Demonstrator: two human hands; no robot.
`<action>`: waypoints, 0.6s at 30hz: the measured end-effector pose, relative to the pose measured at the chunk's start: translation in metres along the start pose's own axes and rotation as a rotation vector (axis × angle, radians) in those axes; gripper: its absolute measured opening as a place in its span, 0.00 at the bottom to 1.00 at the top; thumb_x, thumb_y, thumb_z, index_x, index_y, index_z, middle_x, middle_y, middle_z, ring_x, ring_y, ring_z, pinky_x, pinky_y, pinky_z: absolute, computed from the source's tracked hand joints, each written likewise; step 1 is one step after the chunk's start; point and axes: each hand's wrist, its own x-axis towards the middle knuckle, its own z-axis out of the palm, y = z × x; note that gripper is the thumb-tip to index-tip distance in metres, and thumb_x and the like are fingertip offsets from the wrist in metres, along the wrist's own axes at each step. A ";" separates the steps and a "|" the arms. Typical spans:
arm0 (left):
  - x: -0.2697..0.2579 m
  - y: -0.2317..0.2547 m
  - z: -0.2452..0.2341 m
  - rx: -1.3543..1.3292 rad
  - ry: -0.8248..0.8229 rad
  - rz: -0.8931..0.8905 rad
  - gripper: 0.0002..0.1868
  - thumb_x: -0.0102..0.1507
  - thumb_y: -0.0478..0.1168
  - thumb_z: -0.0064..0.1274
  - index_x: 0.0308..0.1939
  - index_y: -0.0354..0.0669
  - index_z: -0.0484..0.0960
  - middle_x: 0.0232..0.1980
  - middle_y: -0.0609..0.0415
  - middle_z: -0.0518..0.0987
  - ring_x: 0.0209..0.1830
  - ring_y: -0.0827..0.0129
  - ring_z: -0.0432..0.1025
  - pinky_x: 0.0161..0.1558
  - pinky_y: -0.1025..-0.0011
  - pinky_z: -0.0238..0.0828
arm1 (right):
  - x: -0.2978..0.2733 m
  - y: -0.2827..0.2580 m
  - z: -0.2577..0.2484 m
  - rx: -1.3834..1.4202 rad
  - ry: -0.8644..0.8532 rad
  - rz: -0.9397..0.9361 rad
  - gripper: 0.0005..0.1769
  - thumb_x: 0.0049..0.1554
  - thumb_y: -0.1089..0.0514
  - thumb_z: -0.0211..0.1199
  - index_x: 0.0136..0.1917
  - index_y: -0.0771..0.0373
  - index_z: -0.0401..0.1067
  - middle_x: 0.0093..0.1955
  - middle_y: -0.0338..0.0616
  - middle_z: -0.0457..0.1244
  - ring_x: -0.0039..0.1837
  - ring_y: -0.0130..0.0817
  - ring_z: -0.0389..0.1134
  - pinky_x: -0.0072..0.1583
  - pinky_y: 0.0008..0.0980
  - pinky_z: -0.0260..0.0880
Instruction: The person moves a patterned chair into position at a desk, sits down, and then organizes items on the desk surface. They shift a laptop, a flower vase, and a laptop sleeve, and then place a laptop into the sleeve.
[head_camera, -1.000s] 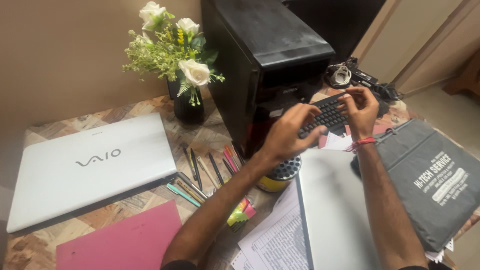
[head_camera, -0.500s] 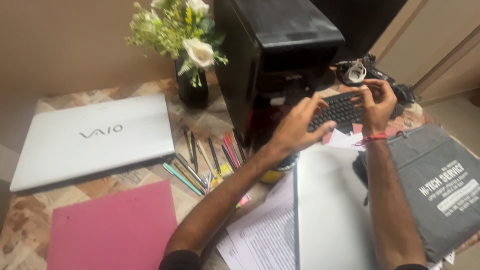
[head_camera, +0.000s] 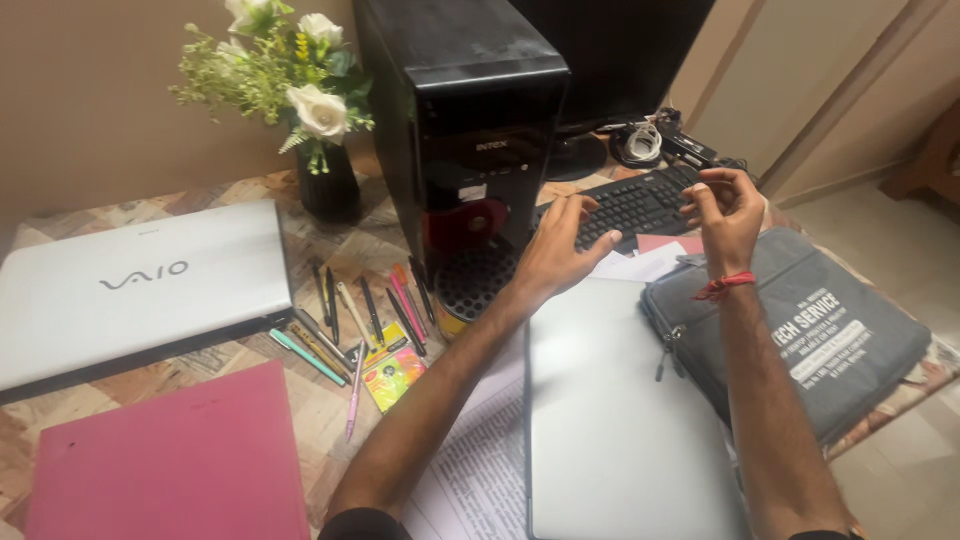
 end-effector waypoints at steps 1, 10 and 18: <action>0.001 -0.001 0.008 0.003 0.004 0.011 0.33 0.63 0.55 0.55 0.63 0.35 0.70 0.60 0.43 0.70 0.66 0.54 0.67 0.59 0.55 0.72 | -0.003 0.002 -0.008 -0.008 0.005 0.008 0.10 0.65 0.66 0.61 0.59 0.69 0.69 0.48 0.47 0.70 0.43 0.27 0.72 0.41 0.22 0.71; 0.001 0.004 0.038 -0.066 -0.013 -0.007 0.33 0.63 0.56 0.52 0.63 0.36 0.69 0.59 0.42 0.69 0.66 0.54 0.65 0.54 0.58 0.78 | -0.003 0.009 -0.040 -0.016 0.007 0.020 0.10 0.65 0.66 0.61 0.59 0.69 0.69 0.47 0.47 0.70 0.42 0.27 0.72 0.41 0.23 0.73; -0.009 0.009 0.022 0.002 0.044 0.011 0.33 0.64 0.55 0.53 0.64 0.35 0.70 0.60 0.41 0.71 0.66 0.54 0.66 0.59 0.53 0.72 | 0.007 -0.003 -0.014 -0.020 -0.023 0.027 0.09 0.65 0.65 0.60 0.59 0.68 0.70 0.47 0.47 0.70 0.42 0.27 0.71 0.39 0.22 0.70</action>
